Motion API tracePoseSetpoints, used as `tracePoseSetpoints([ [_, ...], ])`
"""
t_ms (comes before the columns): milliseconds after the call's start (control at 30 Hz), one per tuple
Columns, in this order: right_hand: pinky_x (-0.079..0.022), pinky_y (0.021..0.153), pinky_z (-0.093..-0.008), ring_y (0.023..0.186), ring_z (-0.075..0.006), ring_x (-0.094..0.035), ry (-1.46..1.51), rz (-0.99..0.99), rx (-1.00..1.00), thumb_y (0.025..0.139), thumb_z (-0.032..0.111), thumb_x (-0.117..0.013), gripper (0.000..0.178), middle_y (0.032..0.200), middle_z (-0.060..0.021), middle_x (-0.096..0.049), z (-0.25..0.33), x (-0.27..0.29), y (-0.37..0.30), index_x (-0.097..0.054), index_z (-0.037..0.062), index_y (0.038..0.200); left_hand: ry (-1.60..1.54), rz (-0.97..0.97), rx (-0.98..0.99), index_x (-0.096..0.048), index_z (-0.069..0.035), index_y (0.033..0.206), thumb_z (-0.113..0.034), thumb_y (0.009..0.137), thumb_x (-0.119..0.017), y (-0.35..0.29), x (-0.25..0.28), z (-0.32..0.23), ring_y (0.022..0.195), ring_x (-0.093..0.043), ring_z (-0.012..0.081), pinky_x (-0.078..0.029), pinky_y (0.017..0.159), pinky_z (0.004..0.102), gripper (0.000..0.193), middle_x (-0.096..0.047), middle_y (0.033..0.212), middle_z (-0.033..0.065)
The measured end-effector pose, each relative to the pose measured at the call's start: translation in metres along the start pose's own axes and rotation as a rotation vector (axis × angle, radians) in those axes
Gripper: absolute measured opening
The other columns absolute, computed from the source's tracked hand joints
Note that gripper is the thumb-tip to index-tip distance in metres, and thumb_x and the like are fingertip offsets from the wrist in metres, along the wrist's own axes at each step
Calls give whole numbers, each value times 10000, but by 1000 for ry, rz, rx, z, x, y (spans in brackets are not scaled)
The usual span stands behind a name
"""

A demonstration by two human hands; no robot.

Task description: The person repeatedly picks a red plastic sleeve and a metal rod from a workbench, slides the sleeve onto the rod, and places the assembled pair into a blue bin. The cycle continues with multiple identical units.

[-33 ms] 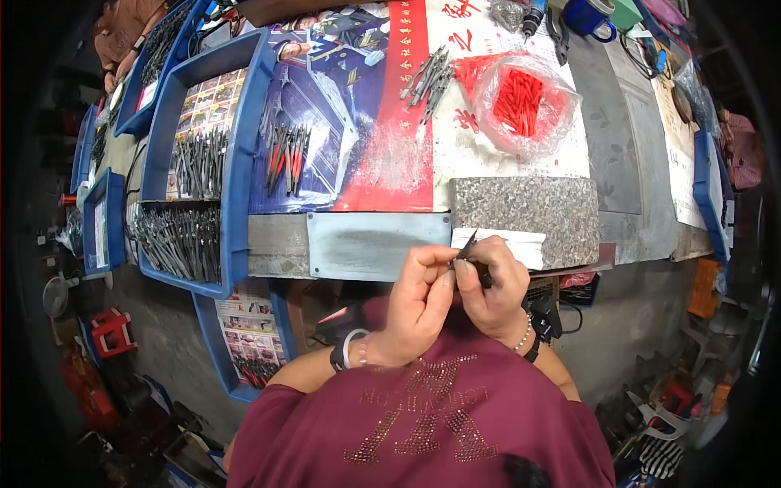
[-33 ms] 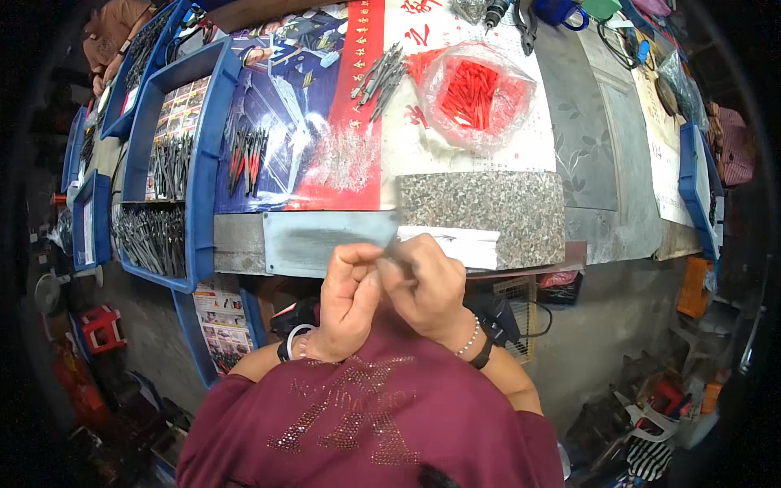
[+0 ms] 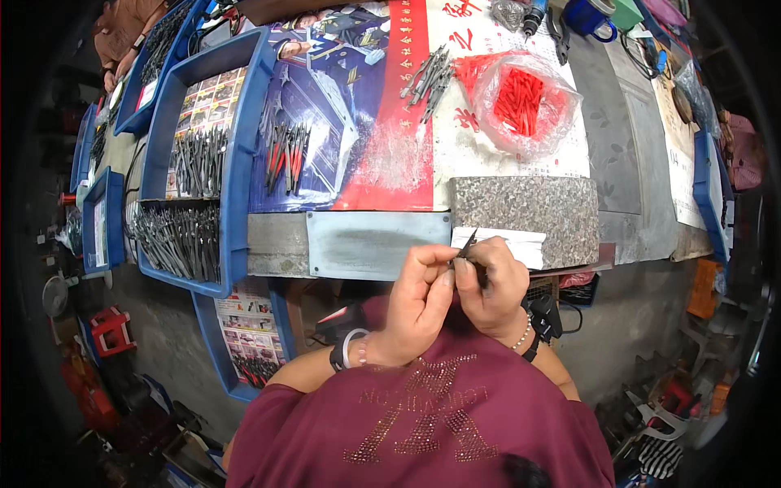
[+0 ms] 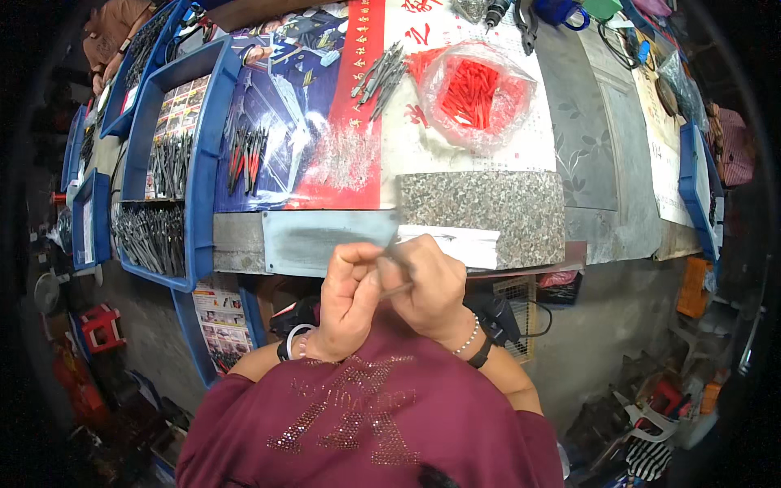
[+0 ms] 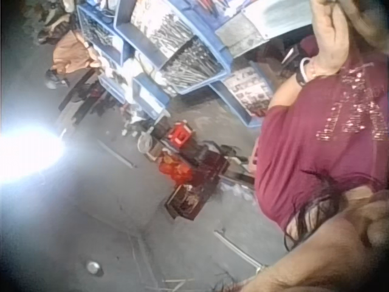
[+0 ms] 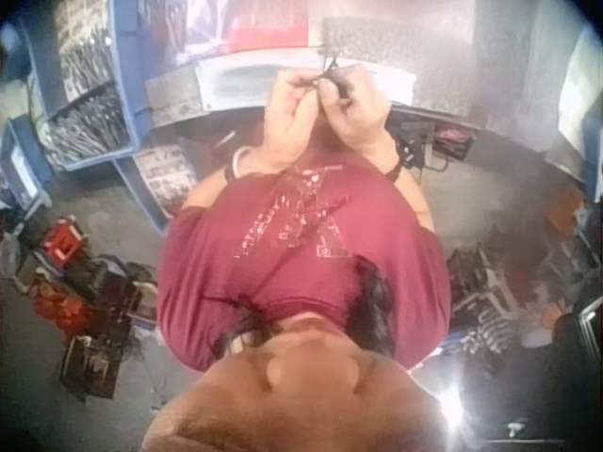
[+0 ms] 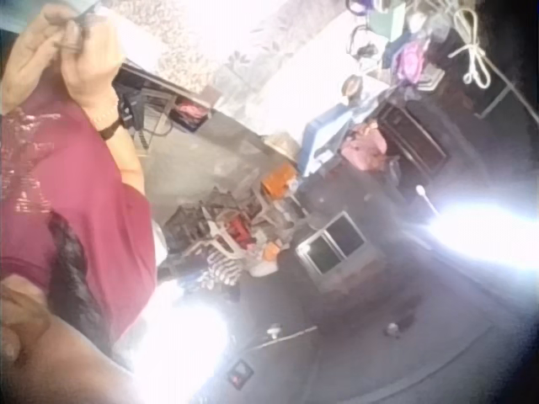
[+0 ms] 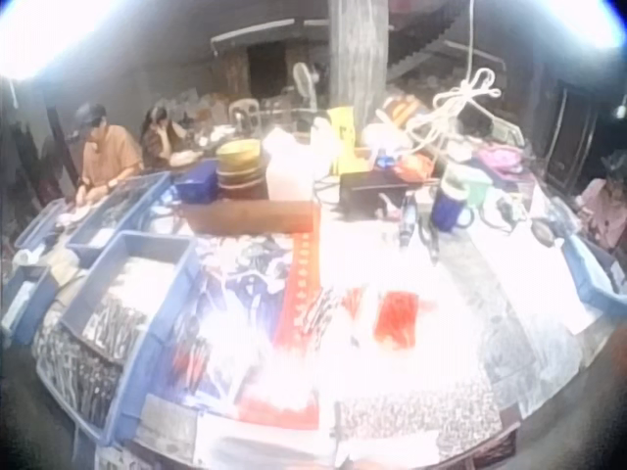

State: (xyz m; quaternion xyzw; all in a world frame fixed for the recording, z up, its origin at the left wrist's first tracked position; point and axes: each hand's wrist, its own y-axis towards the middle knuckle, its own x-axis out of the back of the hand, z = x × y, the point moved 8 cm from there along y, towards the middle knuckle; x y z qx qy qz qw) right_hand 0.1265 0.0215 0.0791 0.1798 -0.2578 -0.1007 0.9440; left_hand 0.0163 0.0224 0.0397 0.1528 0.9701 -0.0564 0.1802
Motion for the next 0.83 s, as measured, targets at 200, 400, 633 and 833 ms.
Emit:
tracePoseSetpoints([
  [200, -433, 492, -304, 561, -158, -530, 87, 77, -189, 919, 127, -629, 120, 677, -41, -539, -15, -12, -5, -584, 20, 890, -91, 16, 97, -418, 7, 1228, -3, 1000, -414, -1, 3, 3, 805, -509, 28, -428, 704, 188, 228, -575, 939, 39],
  [400, -360, 461, -200, 502, -43, -457, 624, 302, -490, 1047, 299, -434, 383, 621, 23, -508, -37, -14, -14, -551, 24, 808, -357, 178, 463, -387, -77, 1227, -77, 1007, -438, -9, -6, 18, 553, -320, 25, -258, 487, 184, 226, -428, 690, -27],
  [633, -416, 550, -267, 607, -77, -514, 552, 320, -592, 995, 140, -494, 227, 689, -35, -570, -39, -18, -27, -581, -24, 864, -447, 199, 501, -383, -68, 1229, -79, 1013, -432, -13, -5, 20, 591, -348, 15, -276, 507, 170, 222, -453, 731, -29],
  [833, -462, 641, -205, 709, -107, -599, 399, 42, -310, 934, 242, -647, 254, 802, -52, -607, -24, -10, -19, -549, 9, 964, -242, 127, 248, -364, -112, 1314, -92, 994, -487, -1, 2, 6, 578, -356, 30, -278, 502, 184, 343, -513, 779, 0],
])
